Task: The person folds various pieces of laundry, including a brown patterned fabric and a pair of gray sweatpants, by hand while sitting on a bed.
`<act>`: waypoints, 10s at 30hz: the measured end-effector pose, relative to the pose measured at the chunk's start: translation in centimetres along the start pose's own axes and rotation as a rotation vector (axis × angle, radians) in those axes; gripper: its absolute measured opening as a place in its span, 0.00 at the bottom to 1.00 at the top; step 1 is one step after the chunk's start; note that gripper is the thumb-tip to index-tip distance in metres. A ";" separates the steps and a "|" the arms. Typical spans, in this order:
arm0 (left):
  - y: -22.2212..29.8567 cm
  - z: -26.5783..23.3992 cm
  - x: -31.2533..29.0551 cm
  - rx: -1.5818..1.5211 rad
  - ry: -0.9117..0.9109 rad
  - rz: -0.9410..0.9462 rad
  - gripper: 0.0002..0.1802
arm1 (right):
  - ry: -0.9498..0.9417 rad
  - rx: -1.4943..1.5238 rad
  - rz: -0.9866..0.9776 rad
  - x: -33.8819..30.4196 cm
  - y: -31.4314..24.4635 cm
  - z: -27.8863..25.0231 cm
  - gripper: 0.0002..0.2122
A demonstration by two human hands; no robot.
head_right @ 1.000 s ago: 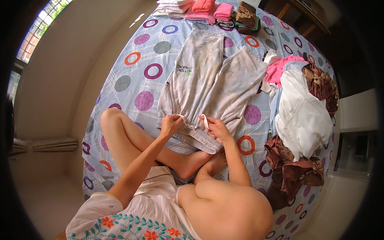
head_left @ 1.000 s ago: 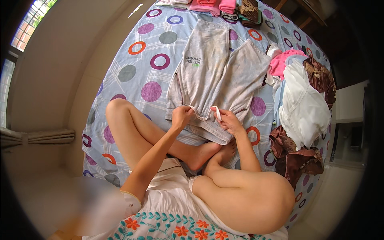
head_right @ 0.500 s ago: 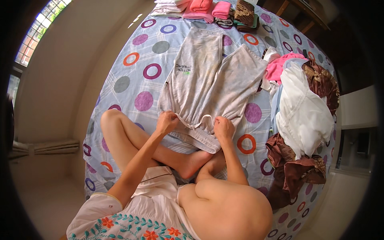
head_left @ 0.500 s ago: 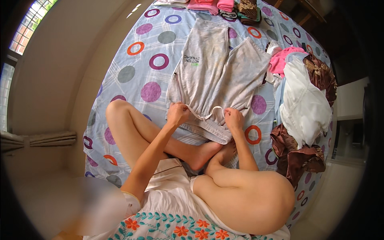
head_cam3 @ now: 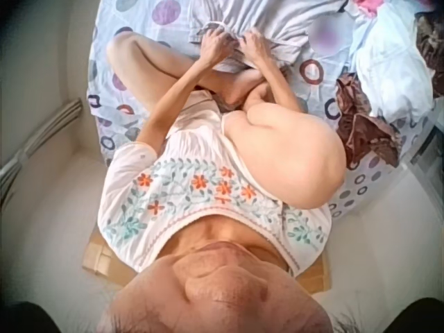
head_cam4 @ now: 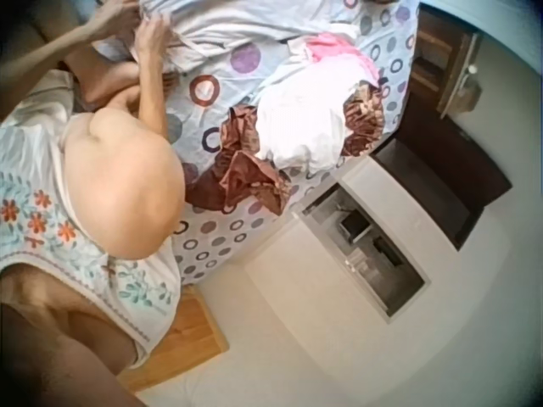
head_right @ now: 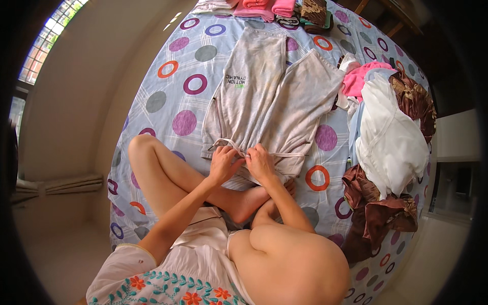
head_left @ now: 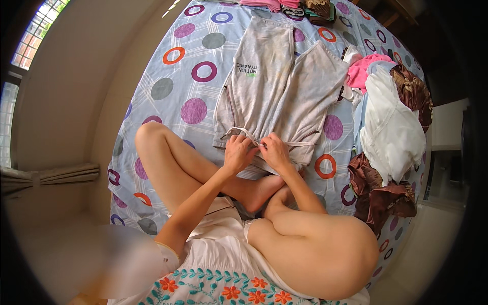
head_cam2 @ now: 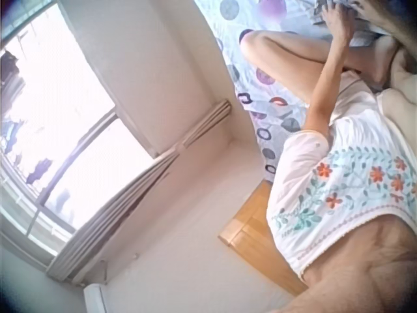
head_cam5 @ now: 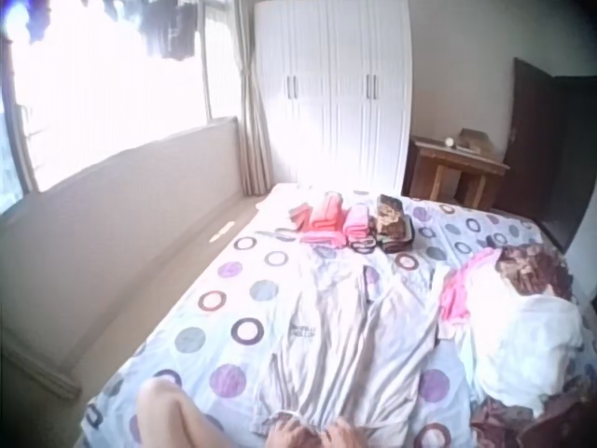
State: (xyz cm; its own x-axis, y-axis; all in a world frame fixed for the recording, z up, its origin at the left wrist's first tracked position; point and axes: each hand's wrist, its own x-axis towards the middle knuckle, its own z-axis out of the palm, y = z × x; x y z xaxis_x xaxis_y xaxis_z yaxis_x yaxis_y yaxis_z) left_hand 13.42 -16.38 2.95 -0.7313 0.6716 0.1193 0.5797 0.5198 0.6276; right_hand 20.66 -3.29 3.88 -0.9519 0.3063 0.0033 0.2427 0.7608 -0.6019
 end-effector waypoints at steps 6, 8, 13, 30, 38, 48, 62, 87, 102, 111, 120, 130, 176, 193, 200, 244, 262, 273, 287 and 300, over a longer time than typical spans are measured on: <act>-0.9 1.4 1.2 -0.094 0.013 -0.174 0.08 | 0.031 -0.029 0.031 -0.3 -0.7 0.2 0.04; -1.4 1.6 1.0 -0.040 0.013 -0.120 0.07 | 0.049 -0.042 0.061 -0.7 -0.9 0.4 0.04; -1.2 1.8 0.8 -0.025 0.017 -0.085 0.05 | 0.093 -0.013 0.179 -1.3 -0.8 0.9 0.03; 0.5 -2.3 1.2 0.110 -0.004 0.149 0.16 | 0.046 -0.206 0.020 -1.4 3.4 -4.3 0.06; -1.9 -2.3 2.7 0.126 -0.164 0.435 0.03 | -0.205 0.251 0.083 -0.4 5.5 -5.7 0.06; -3.2 -5.2 4.2 -0.238 -0.647 0.169 0.01 | -1.000 0.680 0.679 0.3 6.0 -8.9 0.08; -0.6 0.4 3.1 -0.314 0.043 -0.455 0.10 | -0.100 0.553 0.463 1.3 2.2 -0.6 0.11; -1.4 -1.1 5.3 -0.842 -0.811 -0.610 0.06 | -0.026 0.695 0.126 0.5 2.4 0.7 0.04; -1.5 -2.0 2.4 0.153 -0.128 0.181 0.07 | 0.063 0.288 0.289 -0.8 2.9 -0.5 0.02; -2.3 -1.4 2.0 0.158 -0.113 0.166 0.05 | 0.063 0.227 0.287 -1.5 4.0 -0.3 0.02; -1.7 -2.4 2.9 -0.103 -0.076 0.239 0.06 | 0.005 0.323 0.199 -1.4 0.7 -2.8 0.05; -2.2 -1.1 2.5 -0.066 -0.177 0.304 0.05 | 0.028 -0.049 0.031 -2.0 0.1 -1.0 0.04; -4.5 -6.7 2.7 0.346 -0.429 0.109 0.27 | -0.093 -0.182 0.114 -6.3 0.6 -6.9 0.18; -6.1 -6.3 4.0 0.227 -0.127 -0.151 0.10 | 0.017 -0.286 0.394 -5.0 1.2 -8.2 0.07; 1.4 -8.6 7.3 -0.943 -0.099 -0.466 0.23 | 0.433 0.077 0.415 -0.5 5.1 -5.1 0.12; 14.3 -34.2 25.6 -0.001 -0.230 0.129 0.14 | 0.251 0.164 0.141 10.2 -8.2 -42.2 0.12; 8.7 -22.9 26.6 -0.015 -0.646 -0.185 0.14 | -0.105 0.187 0.428 11.2 1.6 -32.8 0.08; 16.7 -30.8 29.6 0.171 0.886 0.545 0.17 | 1.134 -0.358 -0.565 11.2 -7.8 -41.6 0.15; -4.0 -7.3 7.2 0.257 -0.247 -0.003 0.18 | -0.009 -0.178 0.280 -3.3 5.9 -9.9 0.12; -6.1 -3.1 3.8 -0.085 -0.280 -0.084 0.25 | -0.056 -0.267 0.196 -6.6 5.8 -7.5 0.15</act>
State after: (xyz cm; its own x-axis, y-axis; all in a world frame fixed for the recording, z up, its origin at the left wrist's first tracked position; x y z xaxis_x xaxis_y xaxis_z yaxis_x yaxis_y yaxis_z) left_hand 5.93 -18.67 1.97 -0.6412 0.7535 -0.1449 0.4807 0.5417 0.6896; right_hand 29.76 3.37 6.41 -0.8894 0.4352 -0.1397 0.4552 0.8161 -0.3560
